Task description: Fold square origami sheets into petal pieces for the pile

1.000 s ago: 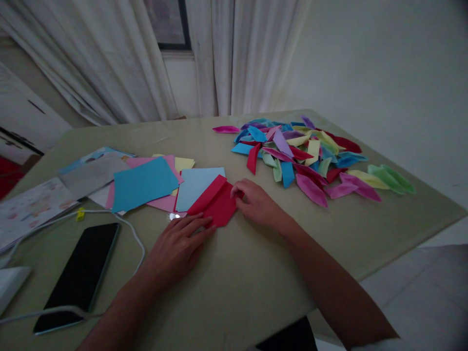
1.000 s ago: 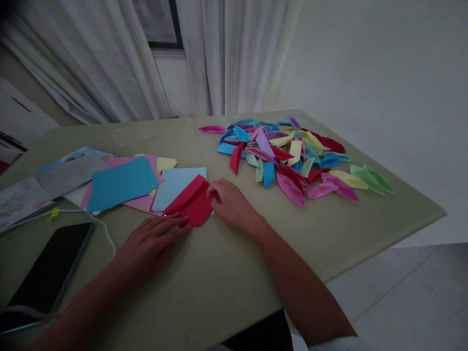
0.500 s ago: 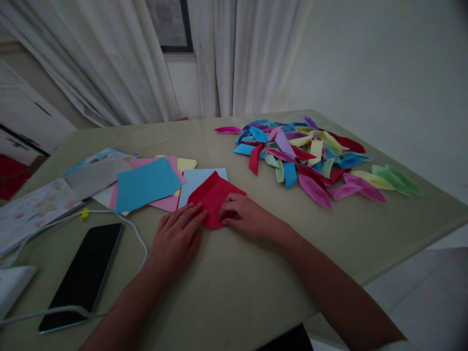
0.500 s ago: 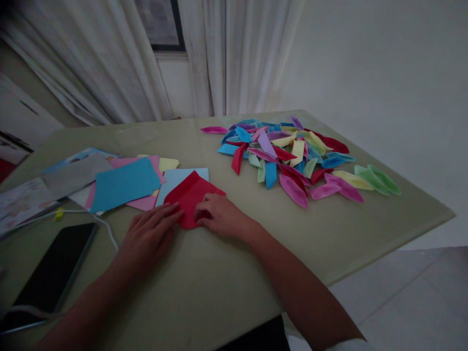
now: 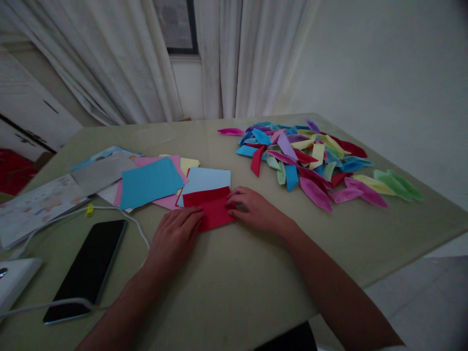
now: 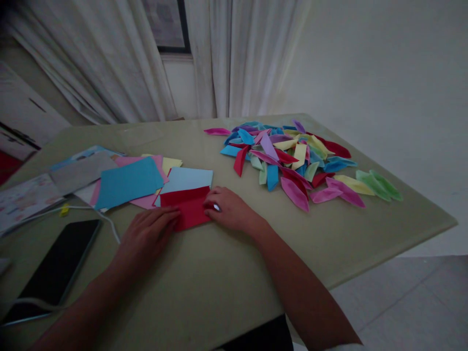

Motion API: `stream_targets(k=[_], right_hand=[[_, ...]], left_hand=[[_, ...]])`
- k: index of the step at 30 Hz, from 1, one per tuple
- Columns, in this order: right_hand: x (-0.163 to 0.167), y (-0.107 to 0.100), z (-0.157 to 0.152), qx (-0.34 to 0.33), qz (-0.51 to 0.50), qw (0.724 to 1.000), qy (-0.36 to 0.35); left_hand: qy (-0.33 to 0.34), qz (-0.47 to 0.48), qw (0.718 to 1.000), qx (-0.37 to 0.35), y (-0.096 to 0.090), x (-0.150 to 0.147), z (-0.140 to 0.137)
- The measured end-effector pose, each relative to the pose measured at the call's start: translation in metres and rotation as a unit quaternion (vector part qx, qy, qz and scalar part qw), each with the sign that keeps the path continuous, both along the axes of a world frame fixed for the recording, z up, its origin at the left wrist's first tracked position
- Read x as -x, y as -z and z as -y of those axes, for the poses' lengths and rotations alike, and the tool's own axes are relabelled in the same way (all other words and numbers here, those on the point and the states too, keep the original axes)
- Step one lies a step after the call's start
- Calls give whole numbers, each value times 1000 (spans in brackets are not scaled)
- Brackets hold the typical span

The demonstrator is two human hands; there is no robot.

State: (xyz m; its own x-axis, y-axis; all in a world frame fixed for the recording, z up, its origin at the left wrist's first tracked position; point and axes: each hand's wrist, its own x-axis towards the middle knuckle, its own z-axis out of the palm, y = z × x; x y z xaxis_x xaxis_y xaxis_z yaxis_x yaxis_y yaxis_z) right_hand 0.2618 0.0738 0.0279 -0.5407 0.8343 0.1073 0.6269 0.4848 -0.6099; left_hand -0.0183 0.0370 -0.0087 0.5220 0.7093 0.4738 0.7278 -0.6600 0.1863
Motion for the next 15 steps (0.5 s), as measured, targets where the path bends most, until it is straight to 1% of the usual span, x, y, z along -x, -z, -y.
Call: stream_targets(k=[2, 5, 8, 10, 13, 15], right_hand=[[5, -2, 4, 6, -6, 1000, -18], [12, -5, 10, 23, 3, 999, -49], [13, -7, 11, 20, 4, 997, -71], [12, -5, 9, 10, 4, 997, -79], [10, -1, 7, 2, 11, 997, -78], [10, 1, 6, -2, 20, 997, -74]], left_hand=[[39, -1, 999, 0, 1, -4, 3], [88, -16, 996, 23, 3, -8, 6], [97, -32, 994, 24, 5, -6, 4], [97, -26, 995, 20, 6, -4, 2], [103, -3, 994, 23, 4, -5, 1], [111, -4, 994, 16, 1, -6, 2]])
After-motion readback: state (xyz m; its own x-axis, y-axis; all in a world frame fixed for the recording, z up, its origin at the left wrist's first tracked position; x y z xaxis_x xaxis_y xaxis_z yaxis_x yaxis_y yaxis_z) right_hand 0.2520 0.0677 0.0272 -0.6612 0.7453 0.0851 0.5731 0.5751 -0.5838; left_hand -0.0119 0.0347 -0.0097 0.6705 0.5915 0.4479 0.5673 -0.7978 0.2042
